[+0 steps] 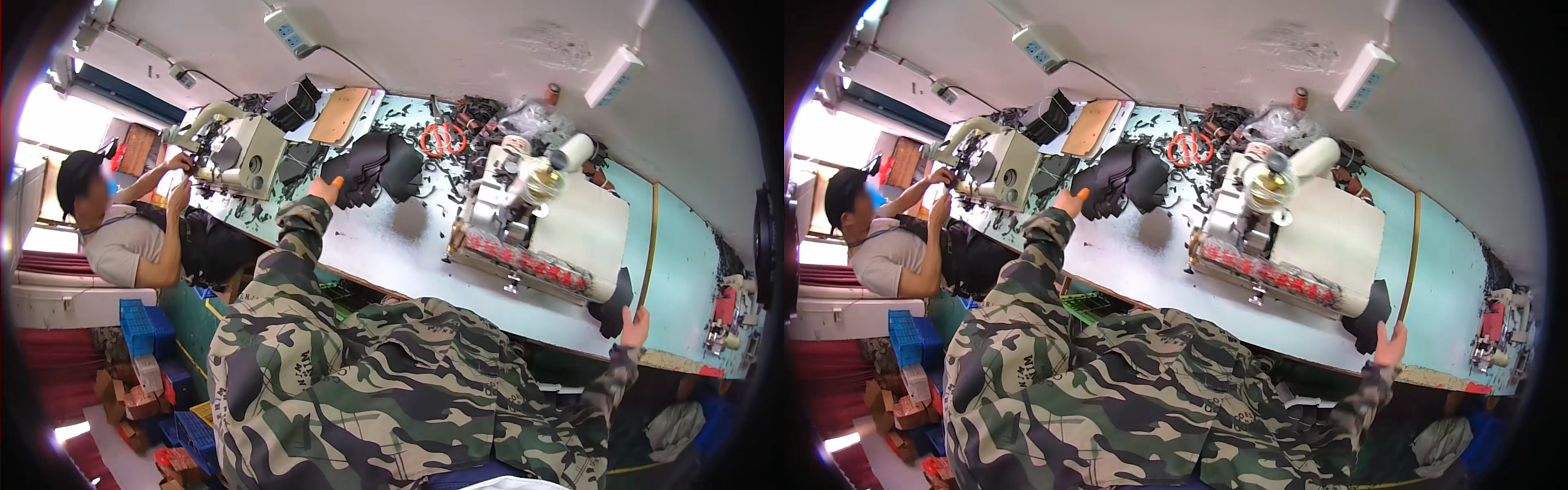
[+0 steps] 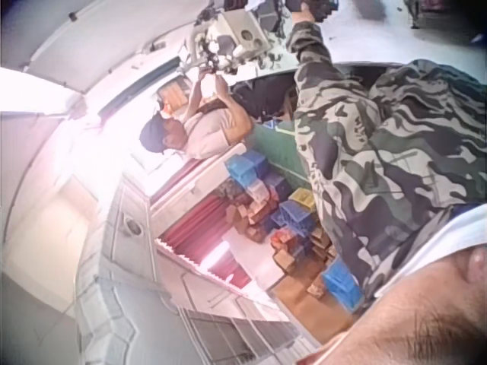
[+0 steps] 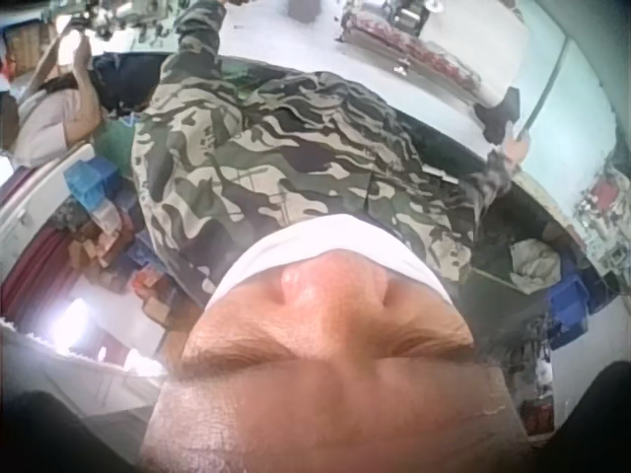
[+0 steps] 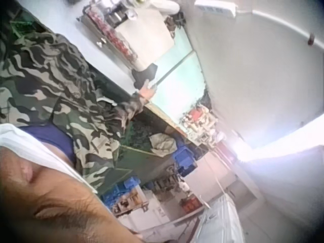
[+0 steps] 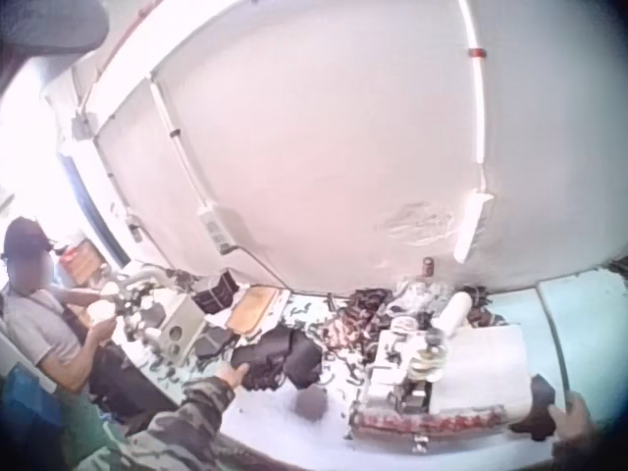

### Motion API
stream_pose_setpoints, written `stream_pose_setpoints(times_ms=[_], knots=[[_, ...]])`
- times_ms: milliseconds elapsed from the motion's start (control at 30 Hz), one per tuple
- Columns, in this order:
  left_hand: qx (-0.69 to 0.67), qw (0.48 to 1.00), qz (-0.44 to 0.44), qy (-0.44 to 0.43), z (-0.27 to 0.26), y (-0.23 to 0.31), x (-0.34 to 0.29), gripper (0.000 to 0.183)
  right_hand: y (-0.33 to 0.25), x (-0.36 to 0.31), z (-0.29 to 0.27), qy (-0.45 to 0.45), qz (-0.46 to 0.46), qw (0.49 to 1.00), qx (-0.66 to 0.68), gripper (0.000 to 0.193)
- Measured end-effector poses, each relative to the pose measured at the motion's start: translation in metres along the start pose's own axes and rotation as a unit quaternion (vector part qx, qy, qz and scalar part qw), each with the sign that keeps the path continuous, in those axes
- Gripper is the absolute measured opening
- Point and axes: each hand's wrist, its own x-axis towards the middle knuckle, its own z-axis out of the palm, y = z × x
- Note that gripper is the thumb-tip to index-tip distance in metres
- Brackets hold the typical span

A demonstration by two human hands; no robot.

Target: Skiving the edges of leather shoe components using an industrial machine.

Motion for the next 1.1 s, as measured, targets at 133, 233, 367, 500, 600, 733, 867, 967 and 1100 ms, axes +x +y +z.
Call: stream_pose_setpoints(times_ms=[133,233,367,500,600,733,867,967,1100], knots=[[-0.004,0.999,-0.049,-0.02,-0.008,-0.027,0.034,0.075,-0.236,-0.1,0.017,-0.27,-0.018,0.914,0.301,0.043],[-0.028,0.998,-0.035,-0.052,-0.003,0.0,0.048,0.079,-0.362,-0.123,0.105,-0.457,-0.031,0.826,0.328,0.053],[-0.091,0.989,-0.002,-0.119,-0.006,-0.014,0.062,0.059,-0.418,-0.074,0.297,-0.383,-0.073,0.882,0.265,0.07],[-0.212,0.967,0.048,-0.13,0.007,0.011,0.079,0.047,-0.454,-0.016,0.37,-0.266,-0.102,0.957,0.055,0.074],[-0.198,0.97,0.069,-0.121,-0.002,0.024,0.069,0.058,-0.464,-0.019,0.424,-0.27,-0.067,0.96,-0.031,0.074],[-0.165,0.975,0.127,-0.083,-0.002,0.053,0.048,0.073,-0.477,-0.025,0.447,-0.295,-0.036,0.955,-0.012,0.073],[-0.238,0.95,0.153,-0.129,0.023,0.056,0.032,0.075,-0.482,-0.041,0.448,-0.288,-0.076,0.955,0.005,0.067],[-0.336,0.921,0.099,-0.169,0.037,0.041,0.027,0.073,-0.477,-0.041,0.436,-0.433,-0.045,0.881,0.185,0.066],[-0.477,0.851,0.117,-0.185,0.047,0.045,0.009,0.07,-0.472,-0.053,0.409,-0.311,-0.168,0.935,0.001,0.068]])
